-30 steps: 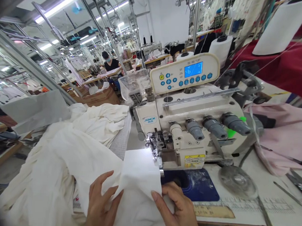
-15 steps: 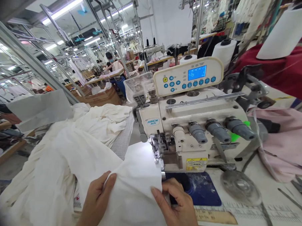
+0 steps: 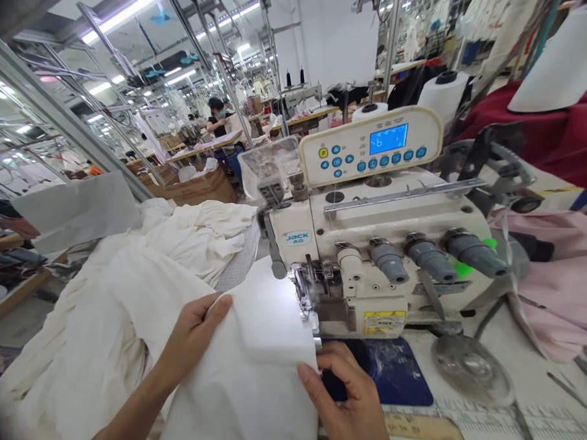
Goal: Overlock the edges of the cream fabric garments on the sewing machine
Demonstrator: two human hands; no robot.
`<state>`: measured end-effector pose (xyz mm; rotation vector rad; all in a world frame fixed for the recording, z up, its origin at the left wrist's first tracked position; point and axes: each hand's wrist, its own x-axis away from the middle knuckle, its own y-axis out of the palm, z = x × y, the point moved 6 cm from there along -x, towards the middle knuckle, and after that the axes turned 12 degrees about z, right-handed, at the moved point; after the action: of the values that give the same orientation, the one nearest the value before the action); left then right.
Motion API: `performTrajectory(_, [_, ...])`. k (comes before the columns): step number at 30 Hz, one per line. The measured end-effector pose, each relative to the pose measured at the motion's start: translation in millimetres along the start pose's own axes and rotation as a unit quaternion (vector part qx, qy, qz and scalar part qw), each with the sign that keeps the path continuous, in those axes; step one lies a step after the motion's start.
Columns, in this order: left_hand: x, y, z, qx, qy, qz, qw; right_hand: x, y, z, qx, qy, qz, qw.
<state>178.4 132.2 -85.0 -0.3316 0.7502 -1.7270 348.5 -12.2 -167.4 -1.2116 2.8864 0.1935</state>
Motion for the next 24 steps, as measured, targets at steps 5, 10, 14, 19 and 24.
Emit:
performTrajectory(5, [46.7,-8.1,-2.0,-0.194,0.228,0.244,0.922,2.1,-1.3,5.2,0.004,0.034,-0.004,0.999])
performTrajectory(10, [97.9,11.2,-39.1,-0.245,0.268,0.177,0.915,7.1,-4.7,13.4,0.042,0.063,-0.021,0.997])
performTrajectory(14, [90.8,-0.7,-55.4,-0.131,0.155,0.121,0.972,9.4,-4.0,12.1,0.066,0.062,-0.028,0.995])
performTrajectory(19, [74.2,-9.5,-52.0,-0.051,0.083,0.082,0.992,9.2,-0.9,8.0,0.053,0.059,-0.027,0.996])
performTrajectory(24, [63.8,-9.5,-45.2,-0.002,0.035,0.084,0.996,7.7,-0.6,8.5,0.027,0.069,-0.013,0.997])
